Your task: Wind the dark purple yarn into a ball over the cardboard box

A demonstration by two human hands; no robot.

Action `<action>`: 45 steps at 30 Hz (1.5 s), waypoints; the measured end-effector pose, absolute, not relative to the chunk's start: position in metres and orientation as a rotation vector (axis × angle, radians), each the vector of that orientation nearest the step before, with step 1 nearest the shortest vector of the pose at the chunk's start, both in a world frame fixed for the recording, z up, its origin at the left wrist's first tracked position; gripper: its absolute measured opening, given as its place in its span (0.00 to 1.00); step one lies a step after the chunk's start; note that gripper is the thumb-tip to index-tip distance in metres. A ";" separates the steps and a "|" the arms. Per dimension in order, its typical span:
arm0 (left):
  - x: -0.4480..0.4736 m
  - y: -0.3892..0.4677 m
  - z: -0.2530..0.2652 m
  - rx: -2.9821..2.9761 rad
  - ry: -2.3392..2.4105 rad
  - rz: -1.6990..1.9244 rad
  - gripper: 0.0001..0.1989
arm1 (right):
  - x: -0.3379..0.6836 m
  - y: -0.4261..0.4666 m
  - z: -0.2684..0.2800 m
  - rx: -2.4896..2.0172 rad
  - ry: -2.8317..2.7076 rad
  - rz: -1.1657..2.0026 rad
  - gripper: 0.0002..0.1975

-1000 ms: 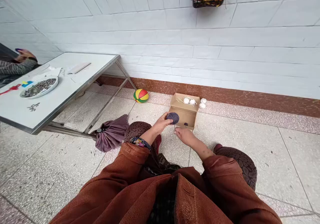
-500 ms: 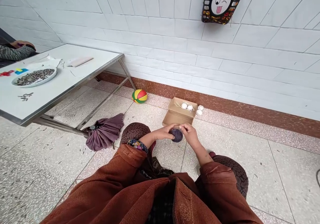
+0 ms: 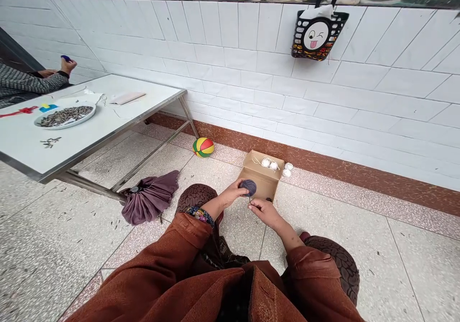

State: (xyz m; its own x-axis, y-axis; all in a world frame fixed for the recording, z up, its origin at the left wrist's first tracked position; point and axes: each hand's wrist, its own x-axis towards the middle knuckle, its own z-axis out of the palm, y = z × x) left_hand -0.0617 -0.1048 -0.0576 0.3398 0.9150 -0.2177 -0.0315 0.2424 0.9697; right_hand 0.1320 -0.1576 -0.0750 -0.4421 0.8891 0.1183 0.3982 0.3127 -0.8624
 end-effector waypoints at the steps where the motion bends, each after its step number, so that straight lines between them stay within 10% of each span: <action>1: -0.062 -0.104 -0.059 1.159 1.044 0.819 0.27 | 0.132 -0.159 -0.072 -1.110 -1.964 1.074 0.15; 14: -0.064 -0.125 -0.059 1.079 0.595 0.454 0.42 | 0.146 -0.149 -0.072 -1.302 -1.633 0.898 0.17; 24: -0.068 -0.124 -0.047 0.784 0.632 0.793 0.28 | 0.129 -0.170 -0.079 -1.216 -1.896 0.913 0.17; 45: -0.067 -0.133 -0.044 0.904 0.516 0.545 0.39 | 0.147 -0.147 -0.086 -1.379 -1.645 0.933 0.20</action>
State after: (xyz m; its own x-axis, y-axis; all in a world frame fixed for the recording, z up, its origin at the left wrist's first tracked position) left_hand -0.0673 -0.1332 -0.0444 0.7494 0.6356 -0.1858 -0.2205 0.5041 0.8350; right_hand 0.1466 -0.1471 -0.0859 -0.1074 0.9885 0.1064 0.4158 0.1418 -0.8983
